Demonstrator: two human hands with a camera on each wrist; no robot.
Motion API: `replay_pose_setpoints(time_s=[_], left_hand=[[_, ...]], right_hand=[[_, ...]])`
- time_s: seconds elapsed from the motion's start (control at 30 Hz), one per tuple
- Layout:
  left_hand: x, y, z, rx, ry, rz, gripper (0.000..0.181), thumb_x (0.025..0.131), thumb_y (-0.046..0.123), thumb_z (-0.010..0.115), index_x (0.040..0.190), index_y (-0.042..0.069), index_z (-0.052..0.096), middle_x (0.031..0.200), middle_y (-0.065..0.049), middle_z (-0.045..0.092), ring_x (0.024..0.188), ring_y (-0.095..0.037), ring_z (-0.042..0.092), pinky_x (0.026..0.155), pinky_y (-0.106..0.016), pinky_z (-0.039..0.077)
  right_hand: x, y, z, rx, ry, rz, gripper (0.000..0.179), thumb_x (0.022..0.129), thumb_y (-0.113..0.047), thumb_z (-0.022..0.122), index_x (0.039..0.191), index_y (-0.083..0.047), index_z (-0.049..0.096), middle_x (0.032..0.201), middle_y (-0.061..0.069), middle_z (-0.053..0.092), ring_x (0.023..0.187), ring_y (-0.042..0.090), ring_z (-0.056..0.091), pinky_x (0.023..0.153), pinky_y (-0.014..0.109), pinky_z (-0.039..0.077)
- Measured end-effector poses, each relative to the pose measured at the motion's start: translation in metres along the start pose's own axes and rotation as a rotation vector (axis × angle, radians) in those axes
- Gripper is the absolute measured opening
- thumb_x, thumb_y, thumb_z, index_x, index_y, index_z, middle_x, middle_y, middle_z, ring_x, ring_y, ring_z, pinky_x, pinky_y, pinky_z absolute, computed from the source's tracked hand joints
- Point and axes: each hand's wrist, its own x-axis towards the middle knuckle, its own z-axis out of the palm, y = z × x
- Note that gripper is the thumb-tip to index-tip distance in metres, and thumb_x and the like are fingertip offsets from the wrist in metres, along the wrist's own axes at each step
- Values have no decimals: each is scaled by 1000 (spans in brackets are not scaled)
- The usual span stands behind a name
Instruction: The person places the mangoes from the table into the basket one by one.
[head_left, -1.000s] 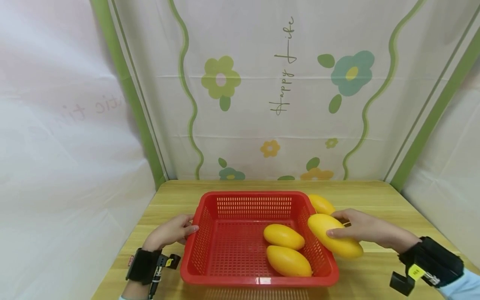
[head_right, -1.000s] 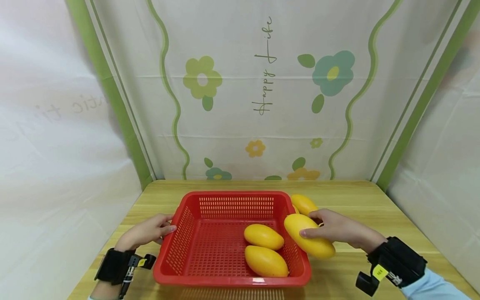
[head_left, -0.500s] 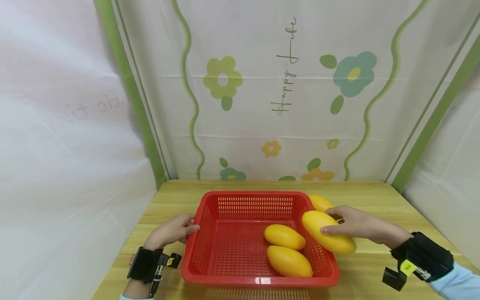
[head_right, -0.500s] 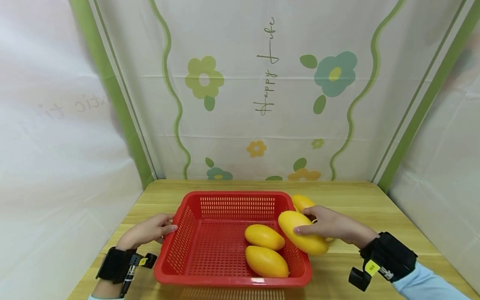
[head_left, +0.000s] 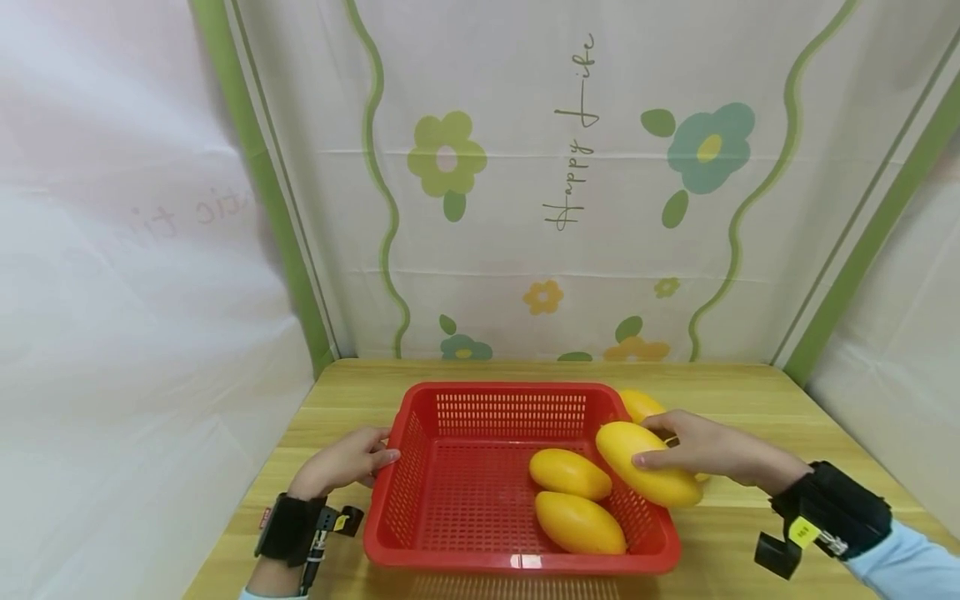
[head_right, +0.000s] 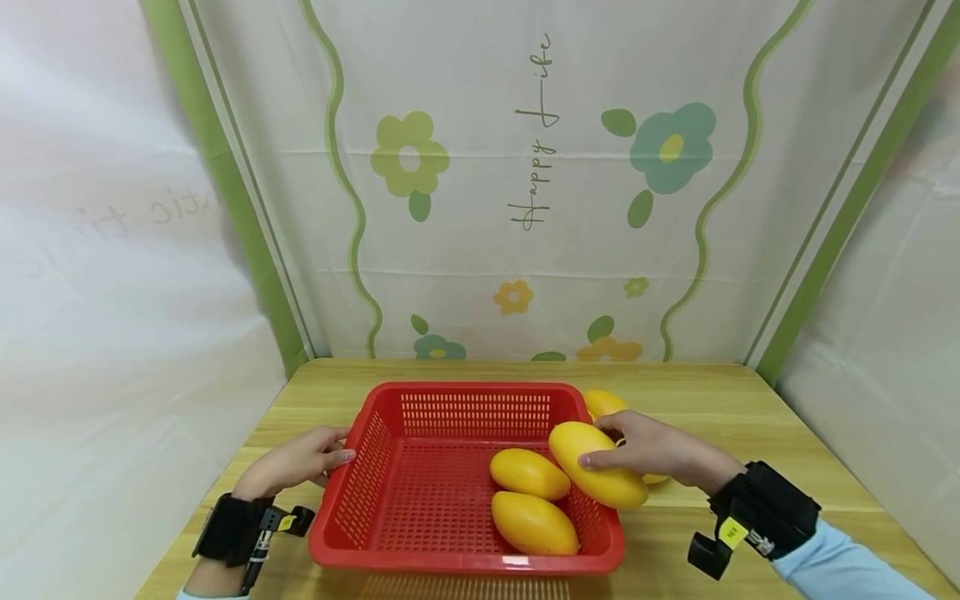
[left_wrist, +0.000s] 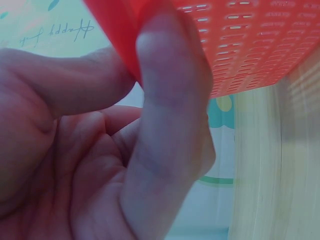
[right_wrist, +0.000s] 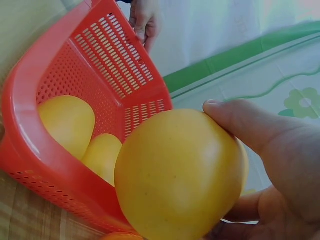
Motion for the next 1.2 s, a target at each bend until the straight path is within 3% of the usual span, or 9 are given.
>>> replay_pose_setpoints(time_s=[0.2, 0.33, 0.63, 1.0, 1.2], left_hand=[[-1, 0, 0, -2, 6, -13, 39, 105, 7, 47, 137, -15, 44, 94, -18, 72, 80, -27, 75, 71, -39, 64], [-2, 0, 0, -7, 7, -16, 39, 105, 7, 47, 137, -15, 44, 96, -18, 72, 80, -27, 75, 72, -39, 64], [-2, 1, 0, -3, 10, -9, 40, 105, 7, 48, 138, -15, 44, 96, -19, 72, 81, -28, 75, 72, -39, 64], [0, 3, 0, 6, 9, -6, 40, 105, 7, 48, 138, -14, 45, 95, -18, 72, 80, -28, 75, 72, -39, 64], [-1, 2, 0, -4, 4, -4, 40, 105, 8, 48, 138, -15, 44, 97, -20, 72, 81, -28, 75, 72, -39, 64]], right_hand=[[2, -4, 1, -31, 22, -14, 75, 91, -40, 71, 139, 13, 46, 132, 21, 58, 113, 32, 52, 95, 49, 52], [6, -6, 2, -20, 11, -32, 73, 92, -38, 70, 139, 13, 47, 132, 21, 58, 114, 31, 52, 96, 49, 51], [19, -9, 4, 16, -24, -101, 52, 95, -34, 68, 130, 3, 58, 106, 9, 63, 96, 24, 56, 82, 33, 49], [30, -10, 8, 53, -30, -97, 52, 95, -36, 68, 125, 5, 59, 96, 9, 64, 80, 18, 58, 68, 28, 53], [38, -12, 8, 55, -32, -92, 49, 94, -37, 69, 121, 3, 61, 92, 7, 65, 81, 20, 59, 69, 29, 53]])
